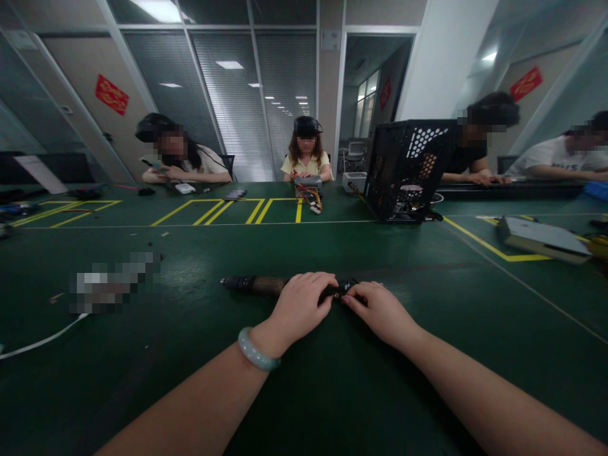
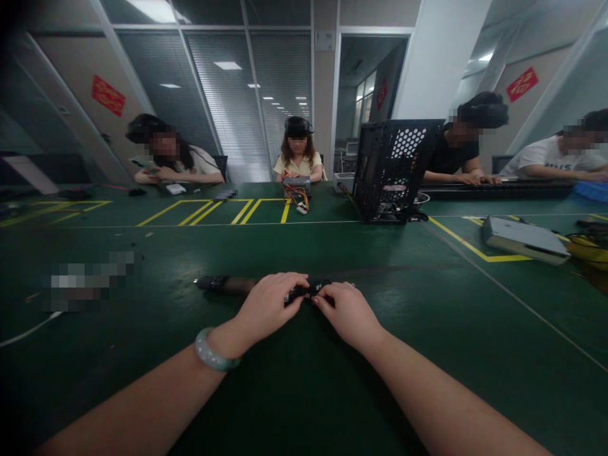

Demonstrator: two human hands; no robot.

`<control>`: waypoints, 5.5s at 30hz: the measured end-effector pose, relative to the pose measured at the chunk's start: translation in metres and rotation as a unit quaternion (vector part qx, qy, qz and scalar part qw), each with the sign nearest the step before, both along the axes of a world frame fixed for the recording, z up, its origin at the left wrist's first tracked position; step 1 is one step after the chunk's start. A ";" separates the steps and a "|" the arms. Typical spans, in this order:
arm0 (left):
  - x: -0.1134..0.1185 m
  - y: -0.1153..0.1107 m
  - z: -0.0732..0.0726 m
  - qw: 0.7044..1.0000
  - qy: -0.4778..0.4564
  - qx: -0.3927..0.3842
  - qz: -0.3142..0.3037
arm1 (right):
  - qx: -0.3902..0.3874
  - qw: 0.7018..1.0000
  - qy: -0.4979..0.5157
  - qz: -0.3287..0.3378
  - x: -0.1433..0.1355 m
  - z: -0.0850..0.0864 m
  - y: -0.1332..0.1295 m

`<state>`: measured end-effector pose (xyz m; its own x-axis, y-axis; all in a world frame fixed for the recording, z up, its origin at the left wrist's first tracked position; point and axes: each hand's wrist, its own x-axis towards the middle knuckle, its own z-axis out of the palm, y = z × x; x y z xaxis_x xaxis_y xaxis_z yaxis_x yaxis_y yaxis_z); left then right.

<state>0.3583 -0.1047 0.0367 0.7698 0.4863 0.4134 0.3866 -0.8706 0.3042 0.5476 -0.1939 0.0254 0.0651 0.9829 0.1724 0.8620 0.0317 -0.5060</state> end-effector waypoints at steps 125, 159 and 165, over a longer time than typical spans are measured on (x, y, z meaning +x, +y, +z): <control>0.011 0.033 -0.002 0.986 0.143 -0.083 0.009 | 0.003 0.996 0.067 -0.066 0.010 -0.015 0.036; 0.007 0.017 -0.001 0.998 0.041 -0.049 0.006 | 0.047 0.993 0.096 -0.047 0.001 -0.002 0.024; 0.006 0.019 -0.005 0.997 0.032 -0.063 0.019 | 0.055 0.992 0.100 -0.045 0.002 -0.005 0.025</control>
